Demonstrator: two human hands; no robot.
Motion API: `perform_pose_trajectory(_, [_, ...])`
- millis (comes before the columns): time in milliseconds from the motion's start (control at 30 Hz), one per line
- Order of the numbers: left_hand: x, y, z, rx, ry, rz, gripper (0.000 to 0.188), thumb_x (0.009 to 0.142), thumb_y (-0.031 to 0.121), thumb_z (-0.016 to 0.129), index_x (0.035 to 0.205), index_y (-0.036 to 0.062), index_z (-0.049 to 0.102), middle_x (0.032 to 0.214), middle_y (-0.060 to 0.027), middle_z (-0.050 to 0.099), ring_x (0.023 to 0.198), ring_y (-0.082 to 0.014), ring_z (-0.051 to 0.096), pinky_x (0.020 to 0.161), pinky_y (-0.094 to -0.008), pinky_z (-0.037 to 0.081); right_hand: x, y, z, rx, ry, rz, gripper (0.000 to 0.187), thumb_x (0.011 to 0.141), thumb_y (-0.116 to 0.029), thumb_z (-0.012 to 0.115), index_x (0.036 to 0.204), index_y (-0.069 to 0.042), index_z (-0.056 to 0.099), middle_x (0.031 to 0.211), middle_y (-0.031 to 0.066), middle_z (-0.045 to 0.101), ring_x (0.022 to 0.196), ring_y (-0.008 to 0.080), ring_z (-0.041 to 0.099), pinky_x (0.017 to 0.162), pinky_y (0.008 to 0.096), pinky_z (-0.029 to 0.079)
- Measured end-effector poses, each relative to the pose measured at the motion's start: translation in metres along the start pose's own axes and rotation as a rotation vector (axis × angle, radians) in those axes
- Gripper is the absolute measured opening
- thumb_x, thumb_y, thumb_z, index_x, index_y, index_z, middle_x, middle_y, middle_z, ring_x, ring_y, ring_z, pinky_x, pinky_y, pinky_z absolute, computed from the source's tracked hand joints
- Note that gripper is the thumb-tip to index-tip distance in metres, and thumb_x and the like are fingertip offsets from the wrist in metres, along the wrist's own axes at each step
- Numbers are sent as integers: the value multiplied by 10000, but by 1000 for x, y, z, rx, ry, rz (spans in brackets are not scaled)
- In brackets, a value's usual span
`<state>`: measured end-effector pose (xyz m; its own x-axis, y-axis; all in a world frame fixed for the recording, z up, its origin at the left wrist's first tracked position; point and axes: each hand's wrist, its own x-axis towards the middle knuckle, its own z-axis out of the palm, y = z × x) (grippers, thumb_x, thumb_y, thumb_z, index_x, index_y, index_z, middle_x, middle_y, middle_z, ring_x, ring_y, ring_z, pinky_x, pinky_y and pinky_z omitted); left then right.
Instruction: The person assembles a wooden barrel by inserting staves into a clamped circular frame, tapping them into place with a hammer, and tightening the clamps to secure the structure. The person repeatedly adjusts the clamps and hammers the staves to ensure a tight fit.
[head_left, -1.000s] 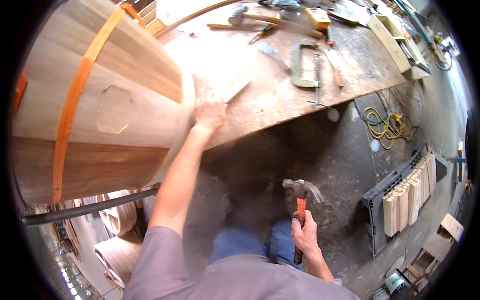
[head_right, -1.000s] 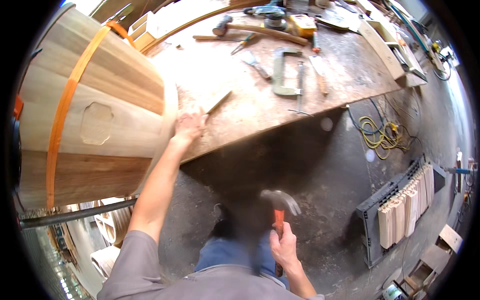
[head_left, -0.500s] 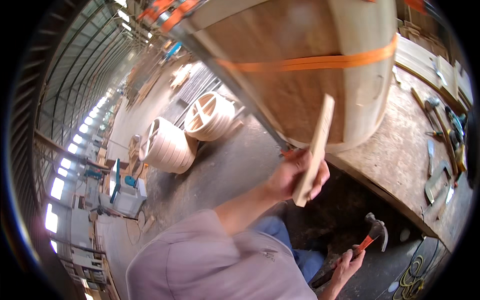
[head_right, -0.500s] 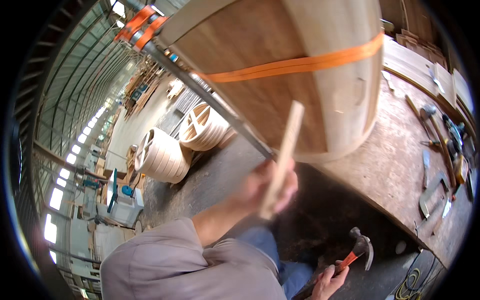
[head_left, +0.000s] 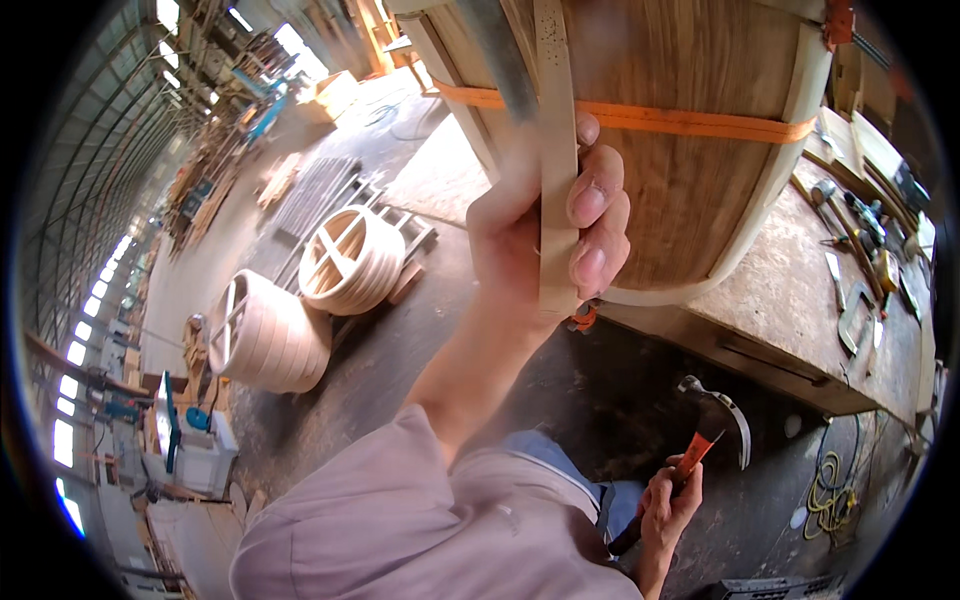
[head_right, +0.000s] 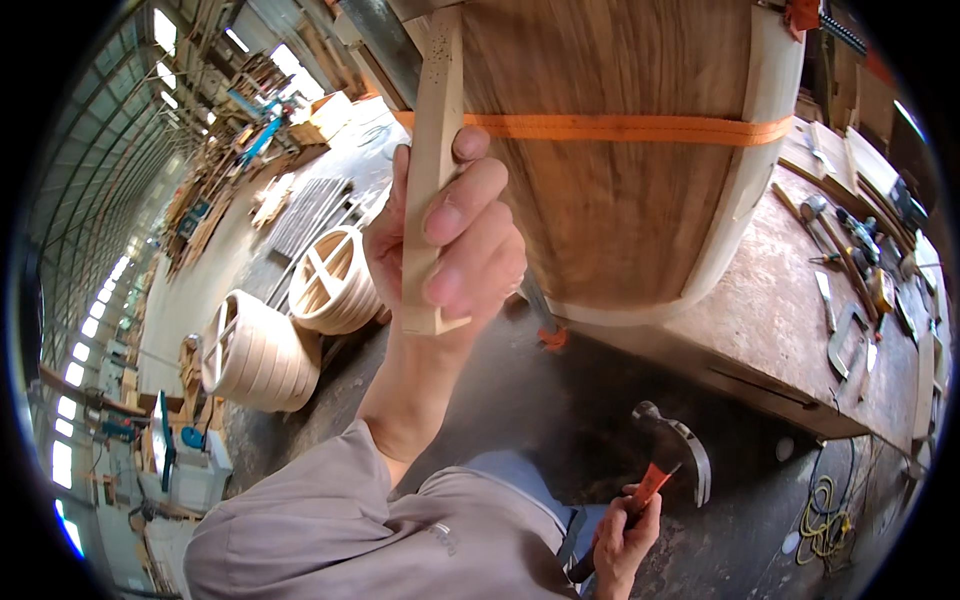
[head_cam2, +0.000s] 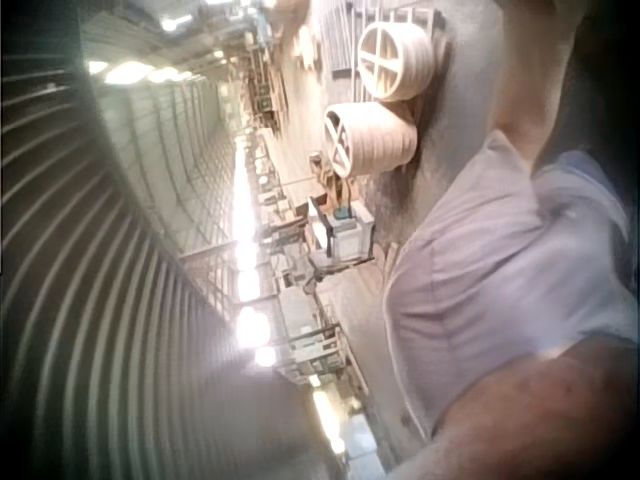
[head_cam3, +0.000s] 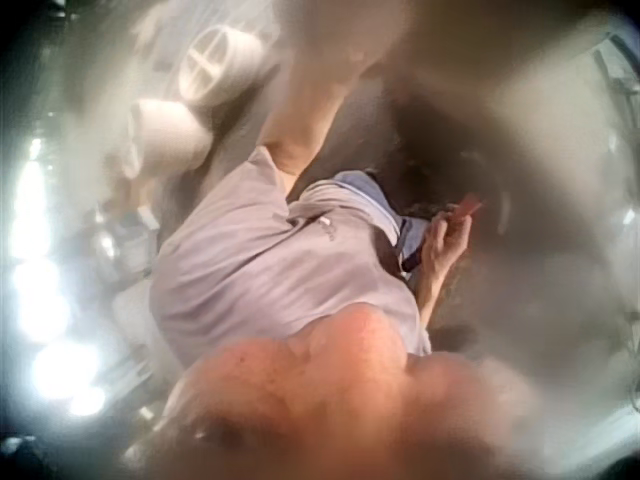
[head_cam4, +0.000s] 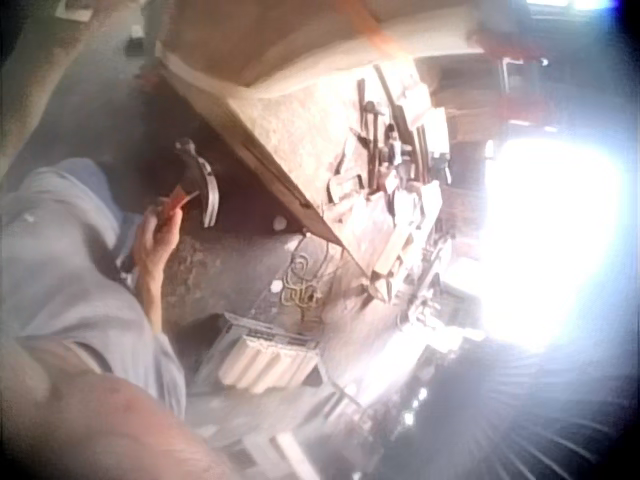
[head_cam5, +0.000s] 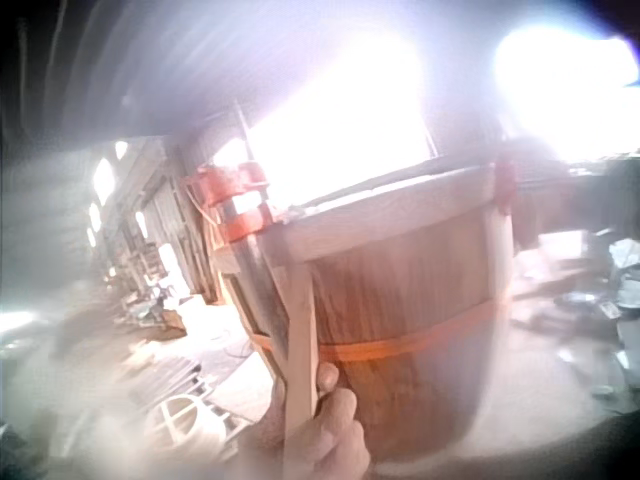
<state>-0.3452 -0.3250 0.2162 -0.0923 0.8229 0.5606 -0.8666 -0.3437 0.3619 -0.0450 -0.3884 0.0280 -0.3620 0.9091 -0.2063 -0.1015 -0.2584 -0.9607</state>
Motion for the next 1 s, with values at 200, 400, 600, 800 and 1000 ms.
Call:
perform_pose_trajectory(200, [9, 5, -12, -61, -215, -52, 433, 1063, 320, 362, 1280, -48, 434, 935, -95, 566, 645, -201, 601, 484, -302, 454, -22, -10, 26, -91, 100, -109, 127, 953, 18, 461, 1068, -26, 490, 626, -18, 449, 442, 31, 404, 395, 185, 317])
perform_pose_trajectory(400, [13, 11, -10, -189, -229, -79, 432, 1056, 302, 388, 1228, -81, 491, 935, -95, 592, 668, -194, 617, 494, -294, 452, -29, -29, 44, -132, 144, -234, 99, 970, -20, 473, 1063, -16, 505, 629, -19, 465, 455, 20, 400, 400, 182, 305])
perform_pose_trajectory(600, [18, 14, 3, -190, -156, -88, 373, 1036, 287, 453, 1156, -60, 522, 864, -61, 597, 638, -163, 600, 517, -276, 404, -18, -18, 47, -461, 224, -662, 129, 990, -102, 488, 1067, -7, 526, 671, -10, 495, 499, 51, 409, 442, 230, 341])
perform_pose_trajectory(800, [21, 23, 8, -79, -60, -67, 299, 1015, 284, 509, 1034, -11, 552, 783, -22, 586, 604, -132, 585, 557, -265, 388, 32, -75, 79, -867, 130, -1428, 197, 820, -64, 582, 996, 7, 531, 657, 95, 516, 497, 223, 508, 431, 335, 371])
perform_pose_trajectory(1000, [20, 23, 13, -141, -63, -65, 293, 1016, 301, 508, 899, 34, 541, 774, -16, 577, 617, -129, 586, 568, -265, 388, 30, -89, 115, -754, 7, -1501, 273, 690, -143, 709, 809, -19, 497, 669, 109, 522, 527, 247, 513, 478, 335, 402])
